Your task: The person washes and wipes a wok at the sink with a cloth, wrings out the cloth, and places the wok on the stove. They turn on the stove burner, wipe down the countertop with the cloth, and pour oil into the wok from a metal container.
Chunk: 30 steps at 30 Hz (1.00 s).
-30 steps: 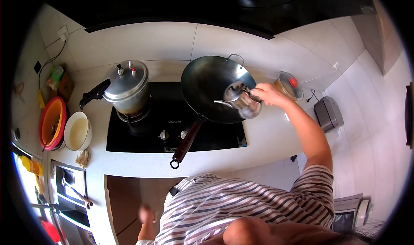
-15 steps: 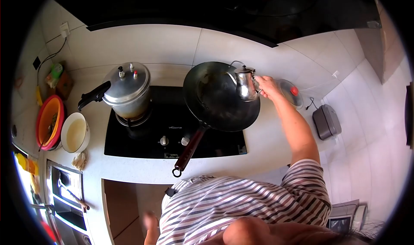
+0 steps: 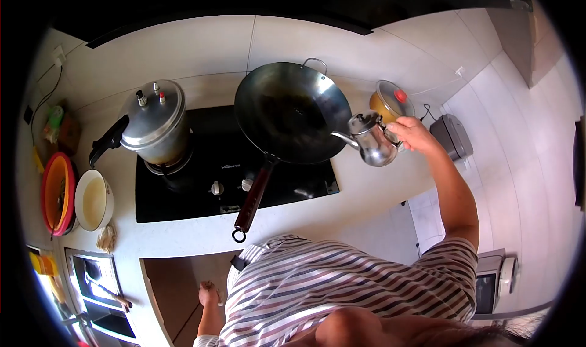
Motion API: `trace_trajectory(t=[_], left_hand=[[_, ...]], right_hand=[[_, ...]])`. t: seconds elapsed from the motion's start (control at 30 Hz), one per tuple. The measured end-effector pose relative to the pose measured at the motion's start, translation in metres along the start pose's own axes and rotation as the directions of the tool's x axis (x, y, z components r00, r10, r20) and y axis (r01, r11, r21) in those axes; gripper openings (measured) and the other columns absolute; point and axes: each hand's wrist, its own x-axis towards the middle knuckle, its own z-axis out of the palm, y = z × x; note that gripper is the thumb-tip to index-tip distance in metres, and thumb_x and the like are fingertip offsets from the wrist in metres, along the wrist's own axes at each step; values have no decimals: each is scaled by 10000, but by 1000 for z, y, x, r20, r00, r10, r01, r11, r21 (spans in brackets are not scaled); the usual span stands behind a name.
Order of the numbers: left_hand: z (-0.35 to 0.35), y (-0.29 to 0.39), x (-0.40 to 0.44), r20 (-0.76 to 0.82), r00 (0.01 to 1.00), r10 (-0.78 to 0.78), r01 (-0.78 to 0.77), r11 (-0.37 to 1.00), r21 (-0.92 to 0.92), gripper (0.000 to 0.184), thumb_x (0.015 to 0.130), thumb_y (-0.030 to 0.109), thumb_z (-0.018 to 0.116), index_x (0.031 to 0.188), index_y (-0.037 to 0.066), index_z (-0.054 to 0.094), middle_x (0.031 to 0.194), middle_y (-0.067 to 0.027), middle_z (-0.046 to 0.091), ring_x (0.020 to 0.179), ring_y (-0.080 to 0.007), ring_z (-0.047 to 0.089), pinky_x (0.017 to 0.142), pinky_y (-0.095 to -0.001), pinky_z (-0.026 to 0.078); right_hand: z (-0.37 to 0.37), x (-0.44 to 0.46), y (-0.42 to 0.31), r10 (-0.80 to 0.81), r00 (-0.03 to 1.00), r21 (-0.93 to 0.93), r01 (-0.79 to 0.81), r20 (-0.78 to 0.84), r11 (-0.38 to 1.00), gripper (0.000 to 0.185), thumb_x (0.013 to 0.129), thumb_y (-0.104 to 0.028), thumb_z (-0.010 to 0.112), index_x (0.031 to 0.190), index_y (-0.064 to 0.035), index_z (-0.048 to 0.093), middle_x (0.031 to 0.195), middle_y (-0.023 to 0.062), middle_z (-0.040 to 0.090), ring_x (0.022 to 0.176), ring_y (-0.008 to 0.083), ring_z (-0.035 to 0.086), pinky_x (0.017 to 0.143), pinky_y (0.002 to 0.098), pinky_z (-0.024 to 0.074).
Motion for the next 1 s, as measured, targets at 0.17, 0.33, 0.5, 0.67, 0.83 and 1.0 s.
trace_trajectory(t=[0.17, 0.33, 0.5, 0.67, 0.83, 1.0], left_hand=[[4, -9, 7, 14, 1000, -11, 11, 1000, 13, 300, 754, 336, 545, 994, 157, 559, 903, -120, 626, 861, -314, 590, 717, -402, 468], [11, -20, 11, 3, 1000, 20, -20, 999, -27, 293, 748, 333, 553, 970, 142, 558, 891, -120, 625, 845, -311, 593, 708, -399, 466], [2, -11, -6, 30, 999, -44, 47, 993, -109, 278, 733, 304, 569, 948, 128, 553, 869, -122, 623, 823, -305, 596, 703, -385, 465], [13, -17, 0, -57, 998, 4, -14, 987, -162, 264, 727, 257, 575, 946, 110, 554, 818, -109, 618, 749, -272, 600, 657, -353, 466], [-49, 15, -21, 324, 926, 192, -41, 906, -422, 257, 724, 144, 599, 967, 62, 573, 752, -67, 579, 687, -148, 544, 595, -265, 434], [-107, 101, -55, 219, 814, 538, -348, 754, -557, 251, 750, 106, 601, 983, 18, 565, 748, -21, 559, 643, -107, 504, 561, -237, 413]], right_hand=[[21, -9, -4, -118, 990, 114, 109, 78, 987, 298, 845, -346, 536, 719, -83, 472, 564, -34, 415, 446, 63, 421, 379, 218, 316], [56, -6, -6, -206, 976, 523, 210, -66, 826, 310, 867, -353, 513, 696, -109, 428, 561, -32, 401, 442, 84, 430, 387, 223, 324], [66, -17, -5, -226, 973, 675, 199, -49, 711, 258, 859, -317, 519, 729, -103, 455, 591, -12, 432, 461, 109, 446, 401, 240, 342], [65, -24, 18, -190, 970, 775, 238, -154, 586, 302, 878, -342, 490, 702, -111, 411, 576, -12, 369, 438, 131, 408, 386, 259, 327], [59, -33, 47, -173, 966, 795, 255, -191, 550, 298, 881, -319, 487, 691, -103, 410, 573, -10, 374, 446, 129, 418, 382, 251, 331], [58, -49, 72, -194, 964, 763, 263, -182, 590, 294, 883, -298, 486, 695, -83, 416, 572, -2, 387, 452, 123, 427, 391, 246, 345]])
